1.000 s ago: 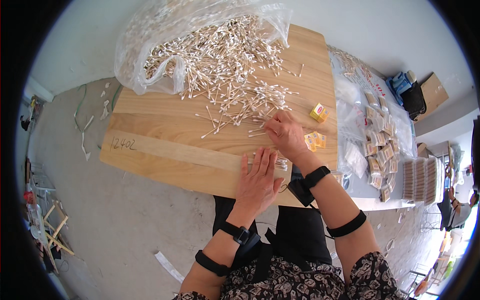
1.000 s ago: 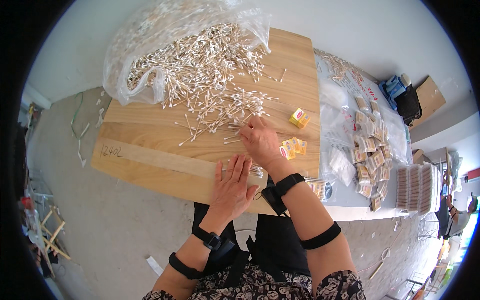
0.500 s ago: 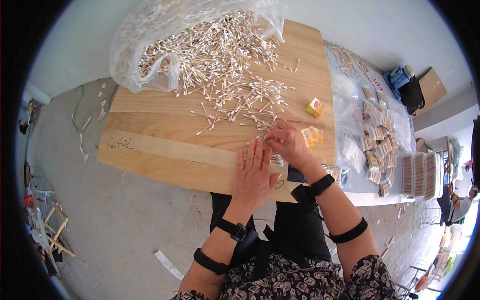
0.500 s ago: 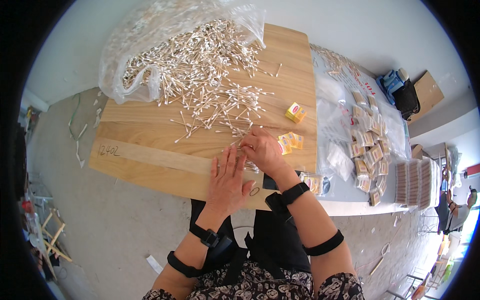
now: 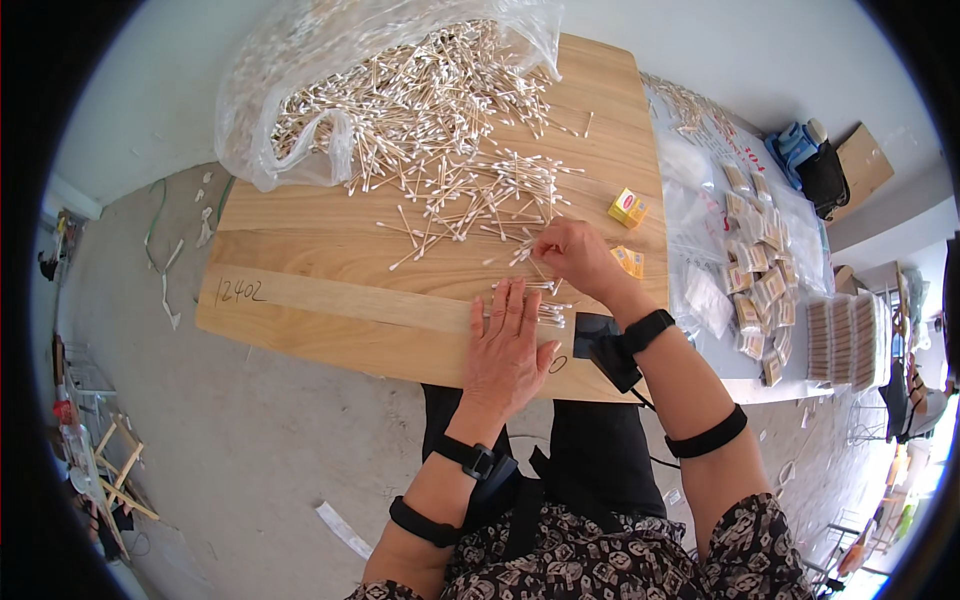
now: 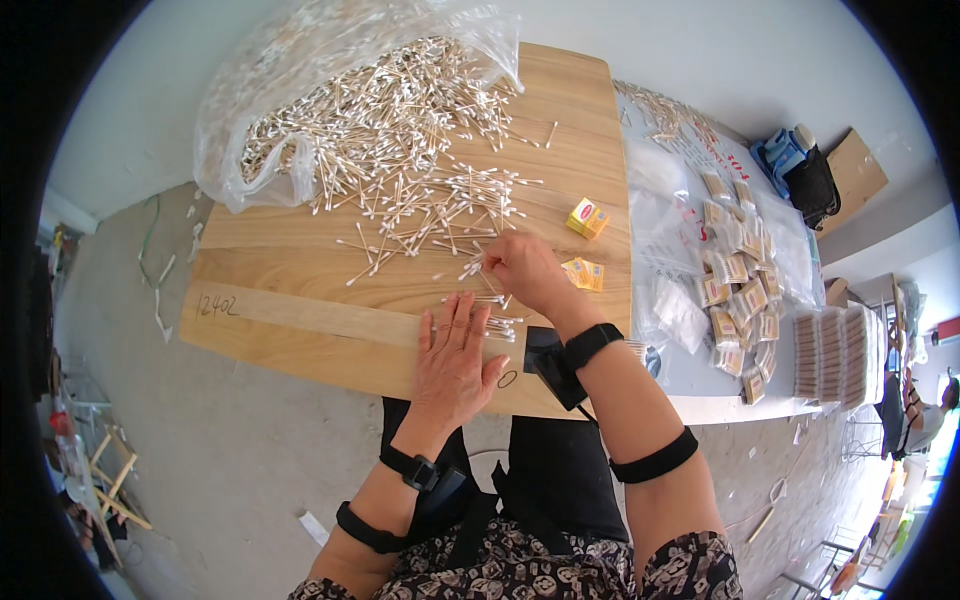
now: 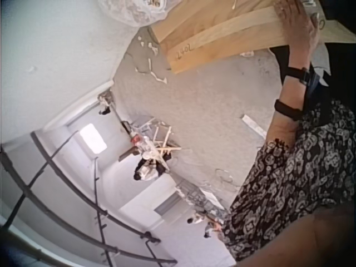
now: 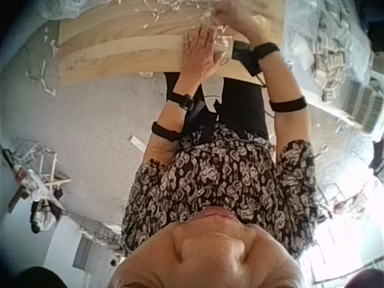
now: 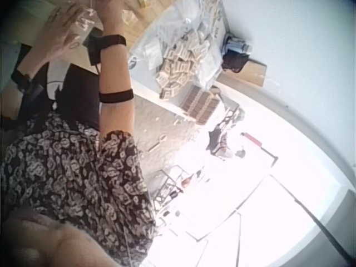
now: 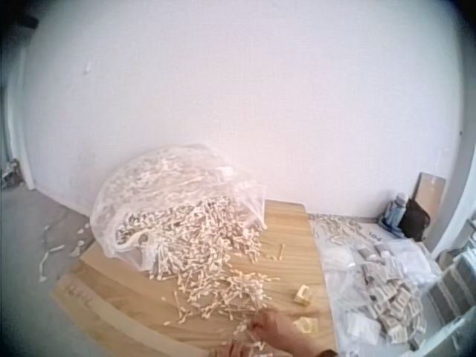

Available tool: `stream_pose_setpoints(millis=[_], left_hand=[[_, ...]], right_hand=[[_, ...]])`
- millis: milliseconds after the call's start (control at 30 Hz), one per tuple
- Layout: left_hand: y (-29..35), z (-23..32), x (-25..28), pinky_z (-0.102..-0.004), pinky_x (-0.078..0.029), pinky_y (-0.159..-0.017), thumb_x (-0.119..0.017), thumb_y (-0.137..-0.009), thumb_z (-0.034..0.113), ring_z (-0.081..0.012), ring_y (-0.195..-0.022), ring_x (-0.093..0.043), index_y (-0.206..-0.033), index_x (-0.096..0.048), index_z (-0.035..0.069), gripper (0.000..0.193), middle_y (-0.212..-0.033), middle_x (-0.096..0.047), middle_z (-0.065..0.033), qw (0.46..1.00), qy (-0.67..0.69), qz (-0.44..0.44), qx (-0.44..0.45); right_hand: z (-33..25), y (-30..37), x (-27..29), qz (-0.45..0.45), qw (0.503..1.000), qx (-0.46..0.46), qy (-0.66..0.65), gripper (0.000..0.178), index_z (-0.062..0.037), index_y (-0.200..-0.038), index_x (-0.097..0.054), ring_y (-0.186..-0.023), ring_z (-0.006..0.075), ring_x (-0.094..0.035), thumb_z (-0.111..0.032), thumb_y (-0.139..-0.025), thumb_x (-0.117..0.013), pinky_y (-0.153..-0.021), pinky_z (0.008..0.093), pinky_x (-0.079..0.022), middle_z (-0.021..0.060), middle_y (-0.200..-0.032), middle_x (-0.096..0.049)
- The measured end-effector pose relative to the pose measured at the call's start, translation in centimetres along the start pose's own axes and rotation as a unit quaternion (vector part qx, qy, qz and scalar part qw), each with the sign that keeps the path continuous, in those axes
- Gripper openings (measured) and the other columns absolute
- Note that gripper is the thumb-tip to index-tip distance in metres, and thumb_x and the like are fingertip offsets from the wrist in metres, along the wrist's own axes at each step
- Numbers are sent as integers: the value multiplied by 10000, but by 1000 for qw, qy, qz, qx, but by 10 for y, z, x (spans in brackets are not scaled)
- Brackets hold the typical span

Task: Counting and packaging small quantities of cotton swabs into plastic bags.

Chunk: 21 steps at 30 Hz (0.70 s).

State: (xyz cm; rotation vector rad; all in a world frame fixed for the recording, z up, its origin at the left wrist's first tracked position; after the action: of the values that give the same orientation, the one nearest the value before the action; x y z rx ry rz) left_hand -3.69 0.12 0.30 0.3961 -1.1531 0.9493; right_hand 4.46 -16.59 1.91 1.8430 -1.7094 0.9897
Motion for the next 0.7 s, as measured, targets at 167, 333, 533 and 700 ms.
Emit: stream_pose_setpoints(millis=[167,333,533,700], left_hand=[[-1,2,1,-509,-160,-1161,-632,-855,361,-304,-1415,-274,-1413,-384,41,689,-1508,-321,-148,1000,-8,-4,-4],[1,-1,1,-509,-174,-1156,-632,-857,365,-307,-1402,-292,-1412,-384,41,689,-1493,-337,-151,1000,-11,-11,3],[-1,3,1,-505,-167,-1159,-609,-872,371,-304,-1404,-285,-1414,-382,44,673,-1493,-335,-144,1000,-14,-10,-3],[1,0,0,-505,-162,-1162,-596,-880,377,-301,-1403,-287,-1416,-380,45,667,-1490,-341,-139,1000,-18,-11,1]], right_hand=[[9,-16,1,45,996,14,76,63,-17,-791,-643,-756,333,-617,-59,-782,-597,-664,384,-487,134,-799,-632],[-5,-8,7,84,994,-31,65,64,-21,-786,-632,-757,333,-615,-62,-790,-583,-666,381,-487,136,-847,-646],[2,12,5,173,985,-10,8,69,-29,-784,-647,-712,313,-613,-86,-775,-609,-655,367,-494,120,-785,-641],[-8,13,-1,60,995,-59,48,108,-43,-757,-658,-737,317,-625,-148,-736,-655,-653,391,-496,118,-765,-635]])
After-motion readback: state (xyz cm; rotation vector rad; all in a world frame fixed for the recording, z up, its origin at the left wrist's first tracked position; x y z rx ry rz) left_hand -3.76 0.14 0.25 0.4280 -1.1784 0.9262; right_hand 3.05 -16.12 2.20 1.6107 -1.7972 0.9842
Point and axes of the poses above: each hand's wrist, its own y-axis away from the middle knuckle, its own x-axis out of the back of the hand, z = x × y, the point moved 3 cm from there along -y, towards the middle knuckle
